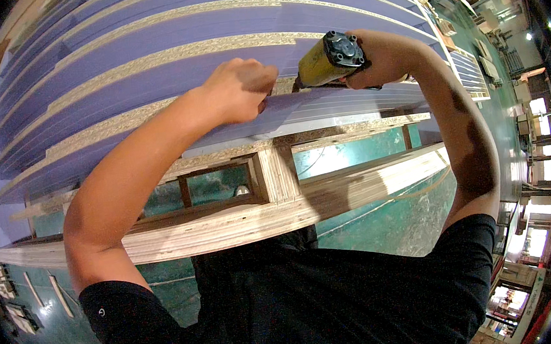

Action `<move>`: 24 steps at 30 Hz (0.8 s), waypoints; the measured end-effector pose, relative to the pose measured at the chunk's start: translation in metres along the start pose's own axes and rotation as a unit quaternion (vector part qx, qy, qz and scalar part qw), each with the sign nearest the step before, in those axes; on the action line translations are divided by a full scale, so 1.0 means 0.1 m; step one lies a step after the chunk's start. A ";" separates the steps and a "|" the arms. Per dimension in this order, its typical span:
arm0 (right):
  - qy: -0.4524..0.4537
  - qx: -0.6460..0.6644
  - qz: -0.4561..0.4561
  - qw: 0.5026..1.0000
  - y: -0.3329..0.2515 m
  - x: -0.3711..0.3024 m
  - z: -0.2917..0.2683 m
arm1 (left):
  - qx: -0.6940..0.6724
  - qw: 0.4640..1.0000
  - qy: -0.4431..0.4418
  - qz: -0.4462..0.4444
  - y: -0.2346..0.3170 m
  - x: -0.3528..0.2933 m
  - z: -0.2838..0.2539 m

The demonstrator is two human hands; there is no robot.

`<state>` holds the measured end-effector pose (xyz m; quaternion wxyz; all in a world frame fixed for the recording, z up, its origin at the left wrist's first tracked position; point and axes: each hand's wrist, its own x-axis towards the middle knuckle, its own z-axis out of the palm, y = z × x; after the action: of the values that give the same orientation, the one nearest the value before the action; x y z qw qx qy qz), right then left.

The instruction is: The person uses a handheld power sander to smooth the edges of a wooden frame structure. They then repeatedly lift the frame, walk across the workshop floor, and place it onto a metal stand, repeating this cycle multiple times.

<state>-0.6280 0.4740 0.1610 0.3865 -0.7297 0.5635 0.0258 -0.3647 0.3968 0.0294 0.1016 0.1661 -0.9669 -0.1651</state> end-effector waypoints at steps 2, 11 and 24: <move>-0.011 -0.005 0.051 0.999 -0.05 -0.02 -0.01 | 0.009 1.000 0.006 0.003 -0.01 0.02 0.04; 0.066 -0.147 0.138 0.977 -0.37 -0.48 0.24 | 0.050 0.995 -0.072 -0.049 0.00 0.01 -0.13; 0.529 0.525 0.396 0.536 -0.38 -2.56 5.98 | 0.023 0.989 -0.098 0.106 -0.26 -0.02 -0.07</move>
<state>-0.4505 1.0367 -0.1163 0.2822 0.0213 0.8088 -0.5156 -0.3535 0.3724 0.0268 0.0193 0.0480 -0.9878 -0.1471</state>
